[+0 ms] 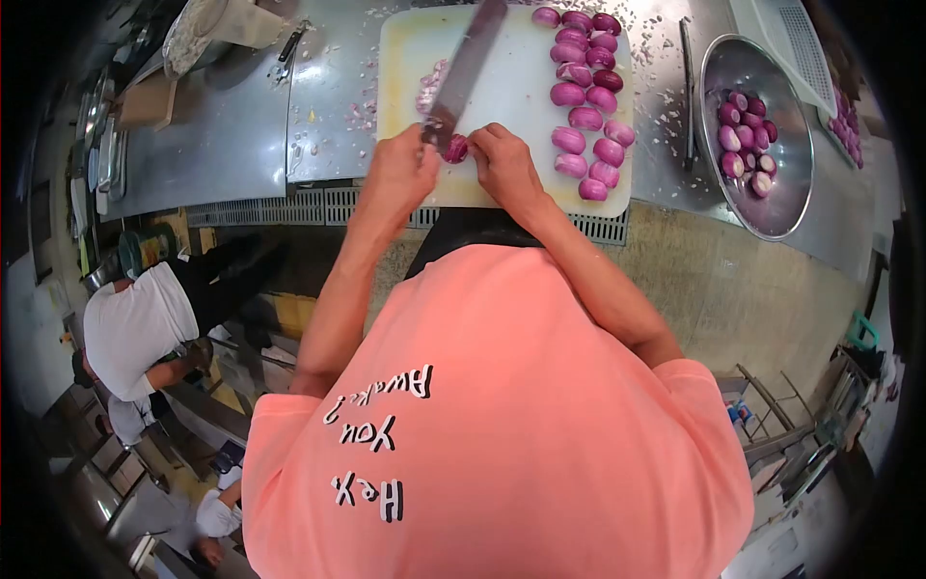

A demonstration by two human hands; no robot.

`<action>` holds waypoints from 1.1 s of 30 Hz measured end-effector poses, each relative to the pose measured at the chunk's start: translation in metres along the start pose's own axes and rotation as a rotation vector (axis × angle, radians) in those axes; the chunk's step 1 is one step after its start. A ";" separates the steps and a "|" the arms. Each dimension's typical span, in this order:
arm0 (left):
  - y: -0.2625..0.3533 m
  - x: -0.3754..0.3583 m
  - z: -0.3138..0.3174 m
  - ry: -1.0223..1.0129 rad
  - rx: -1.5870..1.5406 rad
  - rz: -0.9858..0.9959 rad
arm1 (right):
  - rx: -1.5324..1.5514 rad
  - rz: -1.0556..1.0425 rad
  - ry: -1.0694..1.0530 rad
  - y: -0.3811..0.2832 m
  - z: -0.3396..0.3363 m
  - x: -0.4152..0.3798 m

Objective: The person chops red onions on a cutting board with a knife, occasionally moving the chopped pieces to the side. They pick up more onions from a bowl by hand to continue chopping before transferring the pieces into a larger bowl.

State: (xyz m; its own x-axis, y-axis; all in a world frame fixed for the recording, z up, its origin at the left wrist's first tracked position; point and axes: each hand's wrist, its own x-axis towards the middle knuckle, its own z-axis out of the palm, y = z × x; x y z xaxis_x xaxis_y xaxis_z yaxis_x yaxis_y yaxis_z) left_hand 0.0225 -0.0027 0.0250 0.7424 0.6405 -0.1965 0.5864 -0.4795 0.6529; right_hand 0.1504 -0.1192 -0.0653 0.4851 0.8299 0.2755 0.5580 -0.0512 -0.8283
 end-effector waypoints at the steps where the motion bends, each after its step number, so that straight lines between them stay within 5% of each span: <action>1: 0.002 -0.002 -0.007 0.077 0.002 -0.008 | -0.018 0.062 0.013 -0.007 0.001 0.003; 3: 0.003 -0.009 -0.019 0.075 -0.053 -0.018 | -0.044 0.126 0.033 -0.019 0.006 0.006; 5: -0.010 -0.009 -0.020 0.259 -0.018 0.195 | -0.186 0.053 -0.041 -0.027 0.011 0.012; 6: -0.016 -0.012 -0.020 0.158 -0.121 -0.047 | -0.173 0.072 -0.055 -0.024 0.013 0.017; 11: -0.018 -0.029 -0.015 0.118 -0.274 -0.185 | -0.342 0.067 0.015 0.025 -0.011 0.084; 17: -0.010 -0.044 -0.006 0.096 -0.349 -0.236 | -0.493 -0.109 0.176 0.077 -0.086 0.155; 21: -0.009 -0.044 0.009 0.042 -0.334 -0.291 | -0.269 0.030 0.399 0.063 -0.172 0.127; 23: -0.035 -0.040 0.032 0.046 -0.221 -0.088 | -0.415 0.114 0.533 0.096 -0.245 0.108; 27: -0.027 -0.033 0.040 0.037 -0.100 -0.109 | -0.999 0.701 -0.049 0.123 -0.344 0.054; 29: -0.007 -0.032 0.027 -0.061 -0.239 -0.294 | -1.209 0.698 -0.328 0.205 -0.352 0.019; 33: -0.006 -0.025 0.029 -0.032 -0.239 -0.223 | -1.106 0.398 -0.127 0.174 -0.335 -0.018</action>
State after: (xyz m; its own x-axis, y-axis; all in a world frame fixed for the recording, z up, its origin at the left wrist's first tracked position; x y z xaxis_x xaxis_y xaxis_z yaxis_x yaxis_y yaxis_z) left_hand 0.0094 -0.0328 0.0050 0.6161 0.6931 -0.3742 0.6461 -0.1729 0.7434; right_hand 0.4643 -0.3292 -0.0509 0.7212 0.6927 -0.0087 0.6923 -0.7202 0.0447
